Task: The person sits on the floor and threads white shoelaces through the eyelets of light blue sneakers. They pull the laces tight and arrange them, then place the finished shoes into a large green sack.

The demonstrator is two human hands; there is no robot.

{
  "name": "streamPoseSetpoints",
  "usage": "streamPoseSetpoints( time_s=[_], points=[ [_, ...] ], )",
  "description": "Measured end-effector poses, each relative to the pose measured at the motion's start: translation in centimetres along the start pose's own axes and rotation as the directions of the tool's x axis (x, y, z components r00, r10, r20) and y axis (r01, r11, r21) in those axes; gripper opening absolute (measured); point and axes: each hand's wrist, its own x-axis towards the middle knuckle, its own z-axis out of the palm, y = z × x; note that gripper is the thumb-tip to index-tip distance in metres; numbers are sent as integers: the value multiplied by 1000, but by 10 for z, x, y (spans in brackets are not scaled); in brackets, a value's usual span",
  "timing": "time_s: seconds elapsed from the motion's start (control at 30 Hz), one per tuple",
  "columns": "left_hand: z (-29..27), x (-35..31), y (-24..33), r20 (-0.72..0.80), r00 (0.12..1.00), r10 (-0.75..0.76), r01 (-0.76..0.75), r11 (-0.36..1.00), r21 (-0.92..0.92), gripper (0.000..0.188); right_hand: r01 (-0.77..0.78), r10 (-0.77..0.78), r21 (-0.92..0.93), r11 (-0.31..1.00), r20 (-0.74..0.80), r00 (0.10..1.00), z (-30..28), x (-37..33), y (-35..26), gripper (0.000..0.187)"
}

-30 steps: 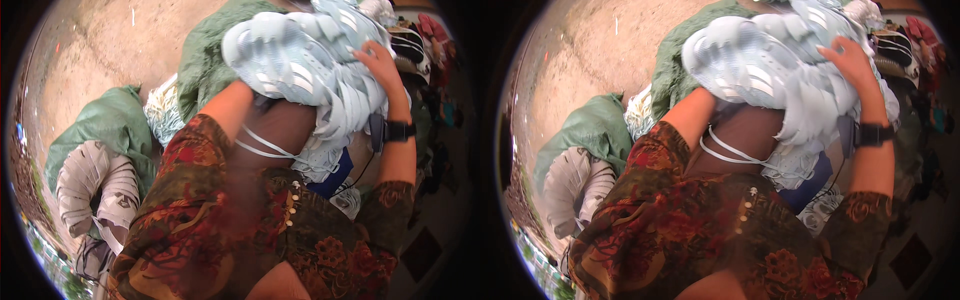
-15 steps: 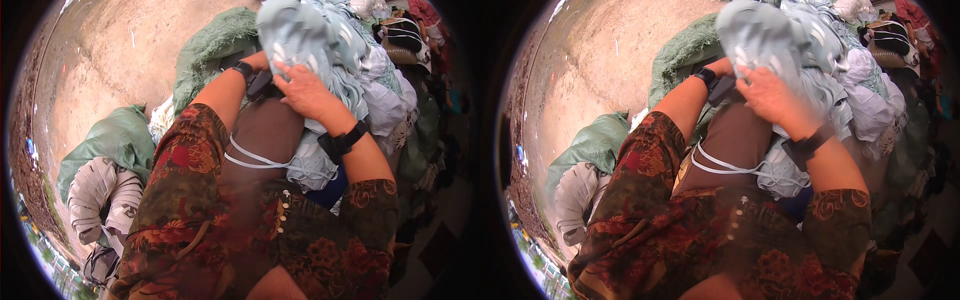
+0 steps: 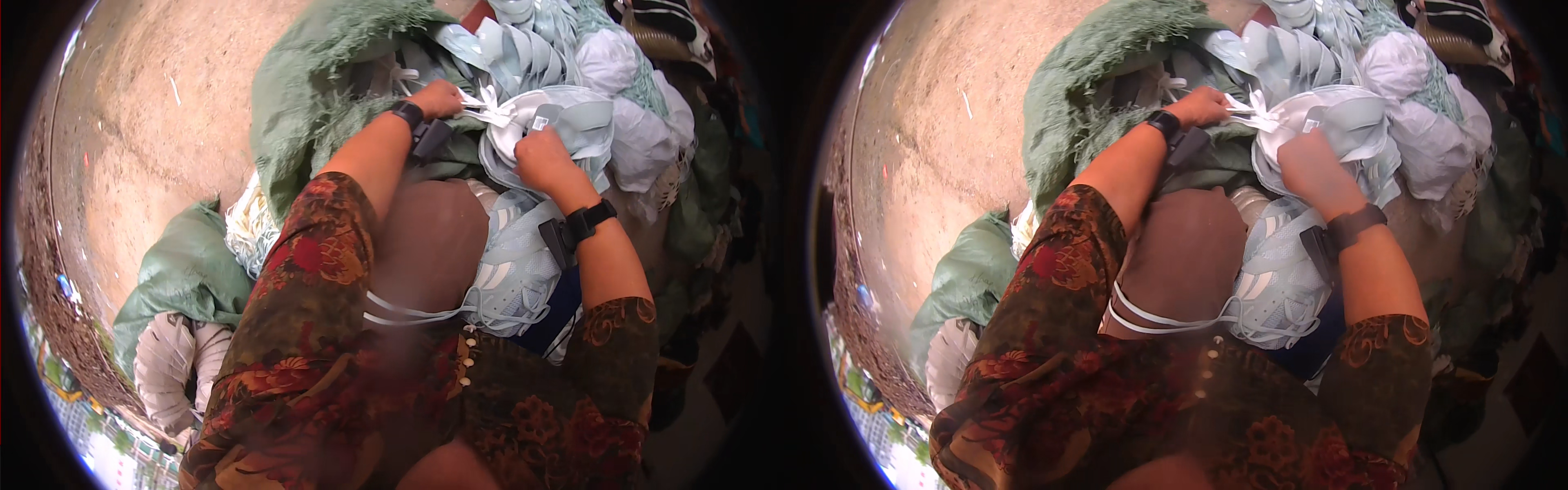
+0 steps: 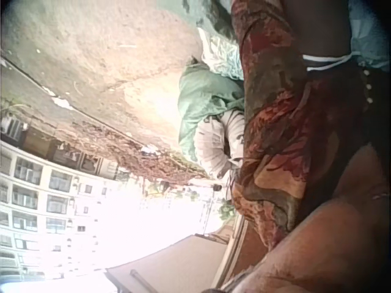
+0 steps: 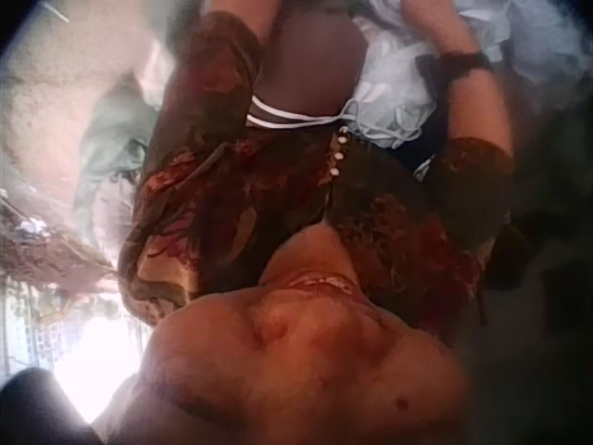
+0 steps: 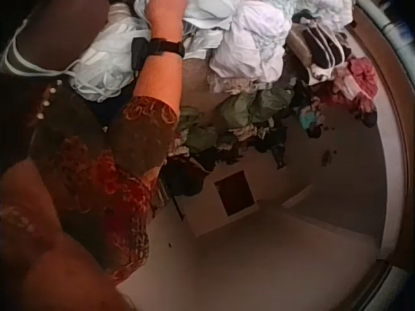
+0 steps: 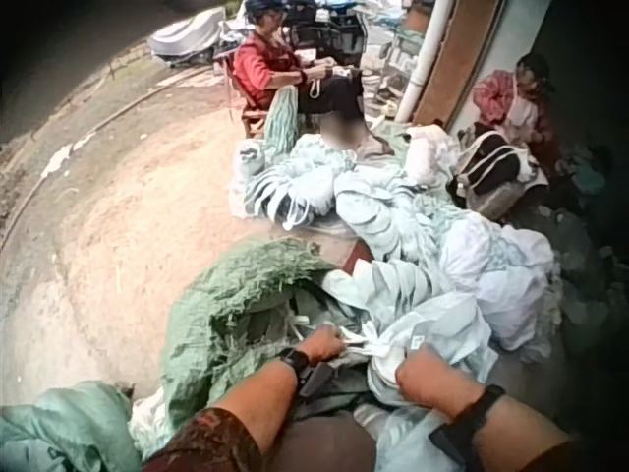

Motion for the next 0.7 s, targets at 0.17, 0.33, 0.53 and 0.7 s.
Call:
streamPoseSetpoints(
  time_s=[0.17, 0.33, 0.53, 0.7],
  points=[
    [-19, -7, -4, 128, 989, -68, 98, 963, -249, 12, -149, 99, 417, 896, 140, 985, 31, 23, 20, 24],
    [-12, -33, -15, -210, 946, 249, -228, 966, 119, 14, -59, 273, 668, 742, -221, 936, 37, 48, 32, 15],
    [-22, -79, -13, -425, 871, 246, 27, 841, 541, 47, -57, 174, 634, 771, -125, 977, 16, 83, 1, 37],
    [-33, -106, -32, -492, 844, 213, 83, 855, 512, 67, -116, 167, 575, 810, -35, 985, 33, 111, -21, 42]
  ],
)
